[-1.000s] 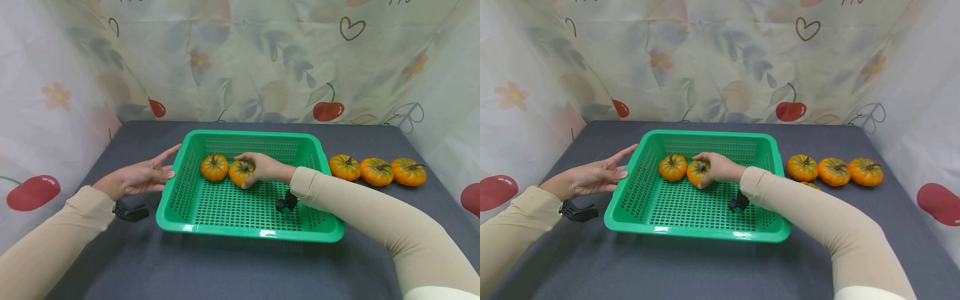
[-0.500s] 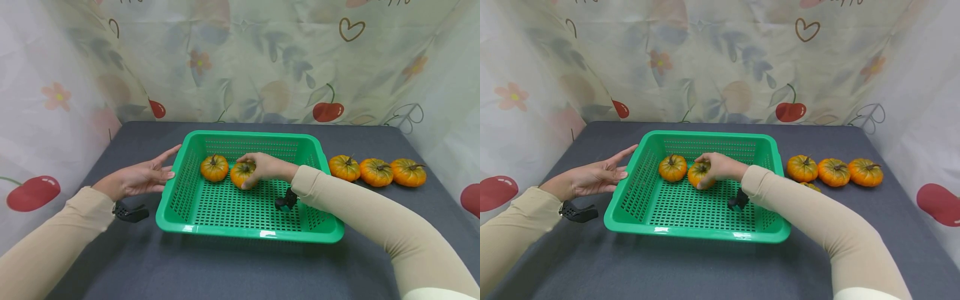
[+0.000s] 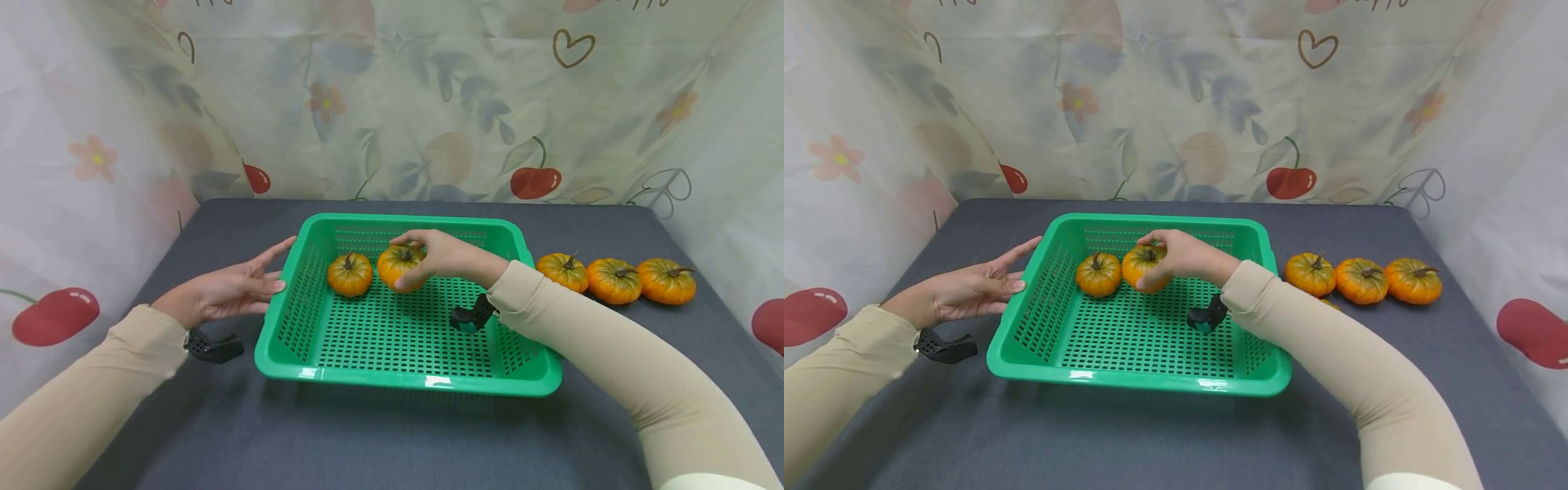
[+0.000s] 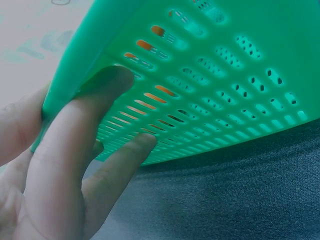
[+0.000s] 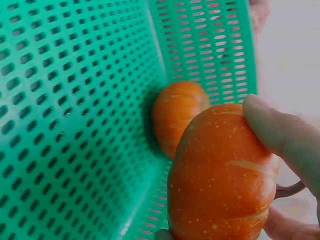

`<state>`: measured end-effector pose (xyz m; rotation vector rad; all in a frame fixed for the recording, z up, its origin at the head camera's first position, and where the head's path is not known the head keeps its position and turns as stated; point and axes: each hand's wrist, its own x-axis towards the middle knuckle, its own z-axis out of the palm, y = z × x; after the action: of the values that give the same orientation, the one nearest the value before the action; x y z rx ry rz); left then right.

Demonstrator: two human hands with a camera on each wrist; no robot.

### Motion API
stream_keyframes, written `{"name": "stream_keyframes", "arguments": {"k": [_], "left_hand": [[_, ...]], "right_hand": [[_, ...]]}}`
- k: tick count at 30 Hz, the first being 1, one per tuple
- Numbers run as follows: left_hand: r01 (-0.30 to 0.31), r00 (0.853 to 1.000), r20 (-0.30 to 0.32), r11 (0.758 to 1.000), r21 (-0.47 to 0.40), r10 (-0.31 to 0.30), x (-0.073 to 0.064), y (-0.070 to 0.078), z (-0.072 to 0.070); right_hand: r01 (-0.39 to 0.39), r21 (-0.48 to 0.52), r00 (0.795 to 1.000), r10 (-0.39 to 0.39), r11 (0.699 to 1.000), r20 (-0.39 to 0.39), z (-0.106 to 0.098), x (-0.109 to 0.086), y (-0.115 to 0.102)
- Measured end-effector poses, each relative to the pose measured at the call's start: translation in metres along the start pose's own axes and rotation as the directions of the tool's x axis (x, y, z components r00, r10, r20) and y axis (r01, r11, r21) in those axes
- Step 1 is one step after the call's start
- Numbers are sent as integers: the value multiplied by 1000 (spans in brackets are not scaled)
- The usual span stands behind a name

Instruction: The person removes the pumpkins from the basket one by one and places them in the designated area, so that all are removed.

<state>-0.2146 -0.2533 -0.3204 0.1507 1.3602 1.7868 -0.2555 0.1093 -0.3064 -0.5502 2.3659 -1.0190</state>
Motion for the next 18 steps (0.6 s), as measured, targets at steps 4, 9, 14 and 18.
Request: {"name": "stream_keyframes", "arguments": {"k": [4, 9, 14, 18], "left_hand": [[0, 1000, 0, 1000, -2, 0, 0, 0, 0], [1, 1000, 4, 1000, -8, -1, 0, 0, -1], [-1, 1000, 7, 1000, -17, 1, 0, -1, -2], [-3, 1000, 7, 1000, -15, 3, 1, -1, -2]], "right_hand": [[14, 16, 999, -14, 1000, -30, -6, -8, -4], [23, 58, 997, -18, 998, -70, -16, -21, -8], [34, 72, 992, -25, 997, -124, -28, -34, -10], [45, 47, 986, -37, 998, -164, -38, -45, -11]]}}
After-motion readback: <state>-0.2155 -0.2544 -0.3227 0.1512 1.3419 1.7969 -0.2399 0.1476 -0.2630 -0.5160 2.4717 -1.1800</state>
